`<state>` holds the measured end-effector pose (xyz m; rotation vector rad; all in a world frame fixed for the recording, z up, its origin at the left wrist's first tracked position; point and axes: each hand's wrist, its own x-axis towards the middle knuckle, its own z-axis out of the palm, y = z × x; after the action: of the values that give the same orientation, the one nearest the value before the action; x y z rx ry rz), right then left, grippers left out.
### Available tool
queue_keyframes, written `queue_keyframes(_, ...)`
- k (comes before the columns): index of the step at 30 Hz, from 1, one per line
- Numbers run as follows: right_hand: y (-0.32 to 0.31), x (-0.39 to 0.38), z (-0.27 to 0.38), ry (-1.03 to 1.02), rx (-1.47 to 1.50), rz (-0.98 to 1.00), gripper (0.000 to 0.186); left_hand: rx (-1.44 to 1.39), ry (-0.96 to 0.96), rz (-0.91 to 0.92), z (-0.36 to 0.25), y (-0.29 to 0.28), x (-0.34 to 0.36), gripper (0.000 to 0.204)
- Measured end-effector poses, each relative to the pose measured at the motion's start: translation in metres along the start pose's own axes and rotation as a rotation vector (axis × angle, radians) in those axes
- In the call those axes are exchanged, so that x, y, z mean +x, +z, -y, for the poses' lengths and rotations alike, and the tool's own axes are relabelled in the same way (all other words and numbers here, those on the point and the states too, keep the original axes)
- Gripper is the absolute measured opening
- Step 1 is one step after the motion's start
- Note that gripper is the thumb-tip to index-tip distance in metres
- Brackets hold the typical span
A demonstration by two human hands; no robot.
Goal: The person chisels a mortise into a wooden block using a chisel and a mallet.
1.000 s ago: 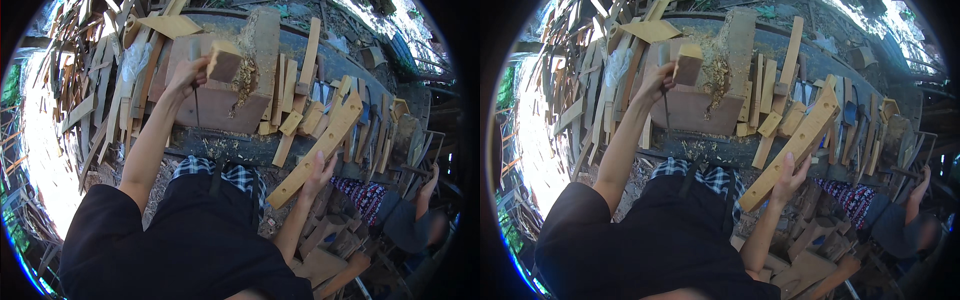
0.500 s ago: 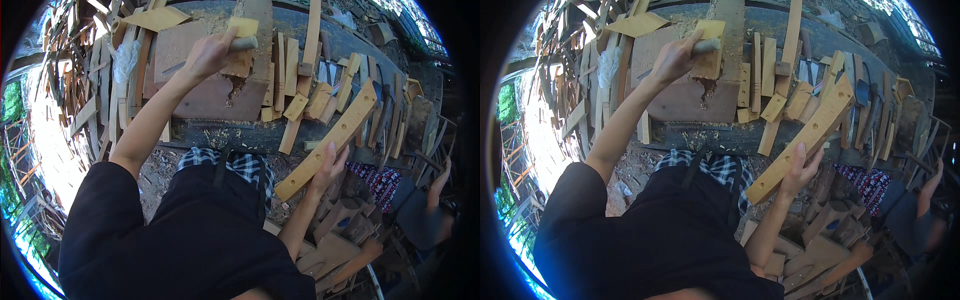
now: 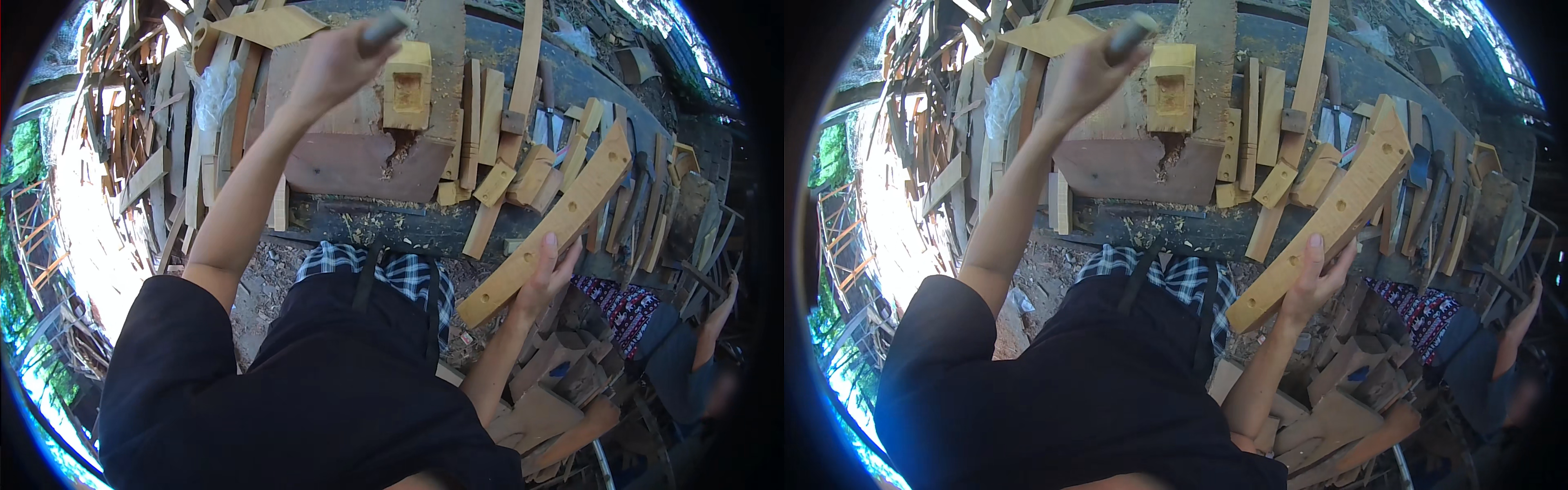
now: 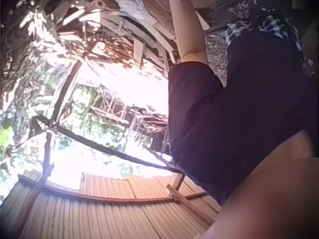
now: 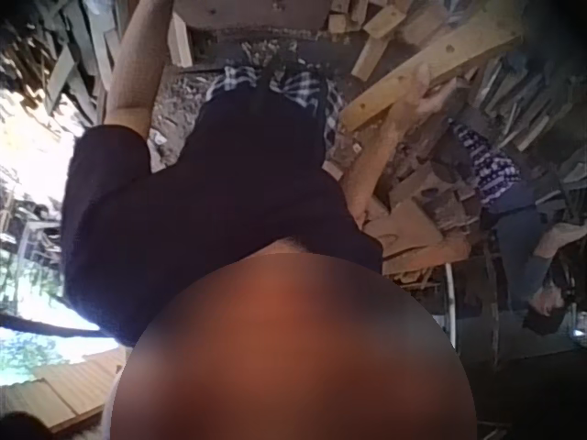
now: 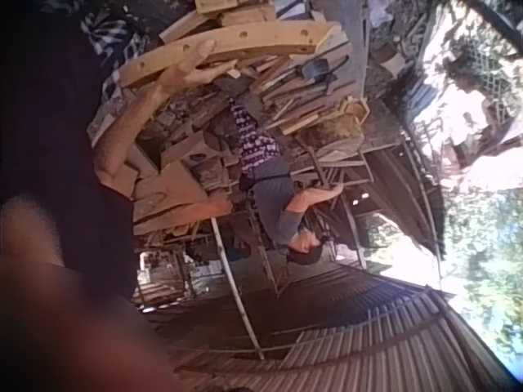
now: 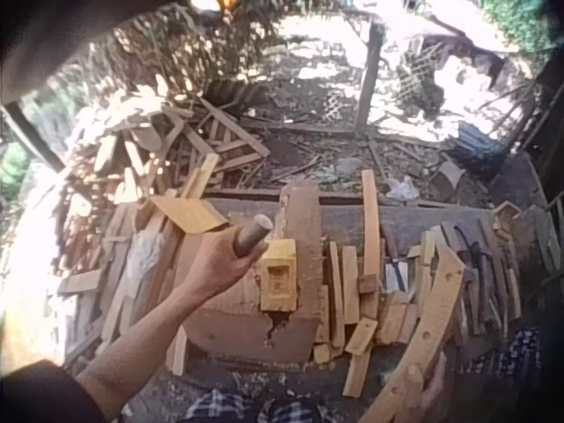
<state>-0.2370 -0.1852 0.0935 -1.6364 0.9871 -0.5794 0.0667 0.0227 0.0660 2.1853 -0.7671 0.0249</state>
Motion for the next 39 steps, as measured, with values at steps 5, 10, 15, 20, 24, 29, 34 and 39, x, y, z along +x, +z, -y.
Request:
queue_keyframes(5, 0.006, 0.005, 0.003, -0.009, 0.042, -0.018, 0.054, -1.013, -0.323, -0.393, -0.018, -0.075, 0.038, 0.031)
queue_keyframes(10, 0.01, 0.01, 0.007, 0.057, 0.189, 0.084, 0.047, -1.307, -0.352, -0.457, -0.035, -0.043, 0.037, 0.028)
queue_keyframes(15, 0.012, 0.011, 0.008, 0.049, 0.14, 0.092, 0.047, -1.042, -0.342, -0.44, -0.052, 0.006, 0.045, 0.034)
queue_keyframes(20, 0.009, 0.012, 0.005, 0.053, 0.134, 0.083, 0.049, -0.771, -0.404, -0.544, -0.049, 0.038, 0.058, 0.039)
queue_keyframes(24, 0.001, 0.013, -0.002, 0.043, 0.146, 0.095, 0.052, -0.809, -0.202, -0.562, -0.038, 0.054, 0.071, 0.037)
queue_keyframes(29, -0.005, 0.015, -0.014, -0.014, 0.115, 0.065, 0.051, -0.798, 0.043, -0.46, -0.038, 0.058, 0.072, 0.034)
queue_keyframes(34, -0.014, 0.016, -0.021, -0.06, 0.054, 0.092, 0.05, -0.684, -0.162, -0.36, -0.047, 0.06, 0.076, 0.038)
queue_keyframes(39, -0.011, 0.024, -0.024, -0.017, 0.03, 0.176, 0.051, -0.576, 0.034, -0.369, -0.043, 0.07, 0.095, 0.044)
